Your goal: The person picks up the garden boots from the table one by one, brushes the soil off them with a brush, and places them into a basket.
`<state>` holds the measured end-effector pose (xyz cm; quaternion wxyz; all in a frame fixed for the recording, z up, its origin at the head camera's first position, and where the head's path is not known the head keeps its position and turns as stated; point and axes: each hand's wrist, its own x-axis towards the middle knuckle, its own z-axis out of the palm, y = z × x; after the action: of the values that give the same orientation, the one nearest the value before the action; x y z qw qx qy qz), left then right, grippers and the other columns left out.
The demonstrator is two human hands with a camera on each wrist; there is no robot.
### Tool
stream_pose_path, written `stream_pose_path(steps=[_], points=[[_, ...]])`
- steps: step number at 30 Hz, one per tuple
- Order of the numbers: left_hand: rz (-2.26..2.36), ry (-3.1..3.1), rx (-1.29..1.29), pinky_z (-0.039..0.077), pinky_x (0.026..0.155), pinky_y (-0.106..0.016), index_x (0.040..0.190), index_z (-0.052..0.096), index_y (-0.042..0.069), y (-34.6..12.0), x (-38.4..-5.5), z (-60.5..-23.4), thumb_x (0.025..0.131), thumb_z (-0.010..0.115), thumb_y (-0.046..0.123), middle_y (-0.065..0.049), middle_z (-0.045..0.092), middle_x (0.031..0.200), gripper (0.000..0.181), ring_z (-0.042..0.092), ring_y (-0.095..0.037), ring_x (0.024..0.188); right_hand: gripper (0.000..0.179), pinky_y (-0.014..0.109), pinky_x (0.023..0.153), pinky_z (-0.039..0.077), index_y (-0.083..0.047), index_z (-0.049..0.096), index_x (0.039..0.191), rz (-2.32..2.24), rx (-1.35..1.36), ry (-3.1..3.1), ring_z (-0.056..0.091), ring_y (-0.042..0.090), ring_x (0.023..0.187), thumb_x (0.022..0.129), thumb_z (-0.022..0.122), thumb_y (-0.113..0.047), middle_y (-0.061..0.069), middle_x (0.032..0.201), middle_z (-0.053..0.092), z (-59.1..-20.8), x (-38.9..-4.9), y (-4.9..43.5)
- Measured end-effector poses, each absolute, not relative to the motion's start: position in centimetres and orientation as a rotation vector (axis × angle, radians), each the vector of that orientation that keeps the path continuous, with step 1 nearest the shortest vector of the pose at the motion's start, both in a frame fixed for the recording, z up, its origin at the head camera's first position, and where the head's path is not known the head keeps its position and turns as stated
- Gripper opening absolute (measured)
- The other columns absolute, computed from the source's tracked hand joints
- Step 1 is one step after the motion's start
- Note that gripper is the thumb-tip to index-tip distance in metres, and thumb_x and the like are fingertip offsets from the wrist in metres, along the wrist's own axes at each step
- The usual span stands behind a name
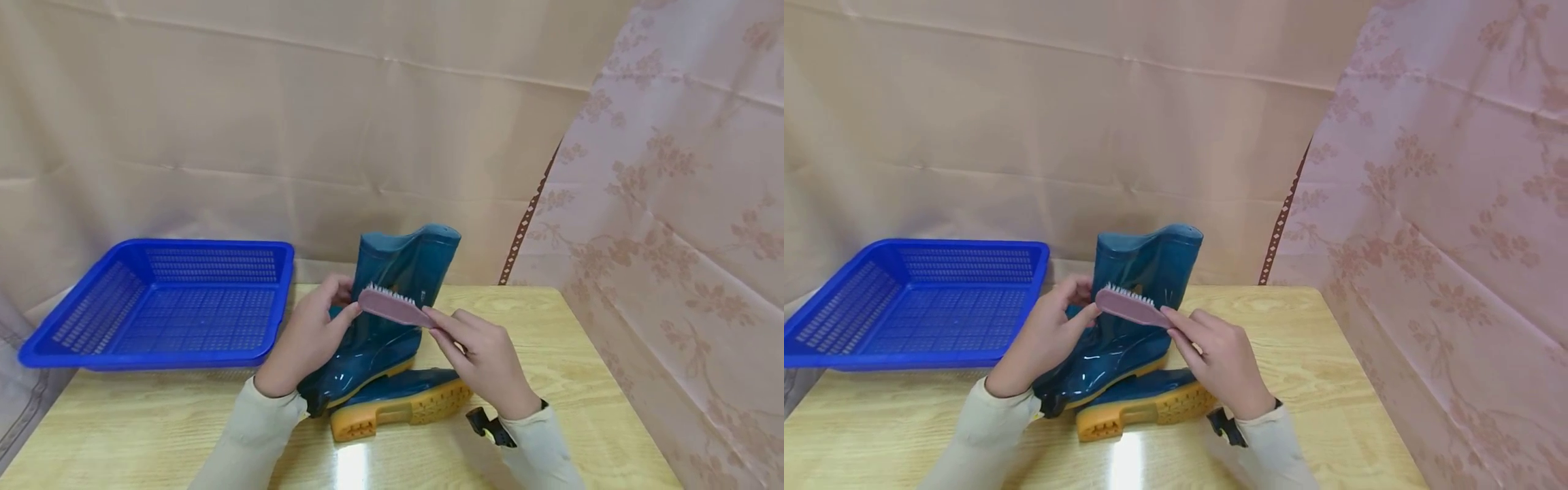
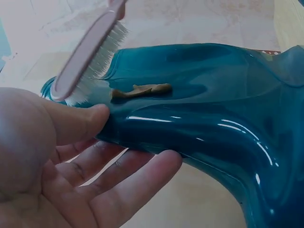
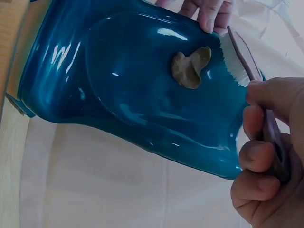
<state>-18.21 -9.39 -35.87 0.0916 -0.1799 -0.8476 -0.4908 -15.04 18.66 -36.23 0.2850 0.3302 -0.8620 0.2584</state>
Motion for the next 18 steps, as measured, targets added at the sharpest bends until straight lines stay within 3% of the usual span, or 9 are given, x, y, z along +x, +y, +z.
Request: stream_pose_path(steps=[10, 18], points=[[-1.514, -2.475, -0.494, 0.061, 0.082, -0.039, 0.128, 0.056, 0.011, -9.3, -19.0, -36.5, 0.104, 0.064, 0.017, -0.007, 0.067, 0.112, 0.026, 0.063, -0.022, 0.100, 0.038, 0.018, 0.049, 0.033, -0.014, 0.073, 0.129, 0.643, 0.812, -2.412, 0.038, 0.002, 0.059, 0.092, 0.076, -0.005, -0.009, 0.077, 0.055, -36.5, -15.5, 19.1], [-1.497, -2.535, -0.376, 0.058, 0.084, -0.043, 0.126, 0.053, 0.011, -9.5, -19.2, -36.4, 0.104, 0.064, 0.020, -0.008, 0.066, 0.114, 0.027, 0.062, -0.024, 0.103, 0.033, 0.021, 0.050, 0.034, -0.012, 0.073, 0.130, 0.640, 0.652, -2.518, 0.041, 0.006, 0.059, 0.097, 0.073, -0.011, -0.008, 0.075, 0.055, -37.1, -16.2, 19.4]])
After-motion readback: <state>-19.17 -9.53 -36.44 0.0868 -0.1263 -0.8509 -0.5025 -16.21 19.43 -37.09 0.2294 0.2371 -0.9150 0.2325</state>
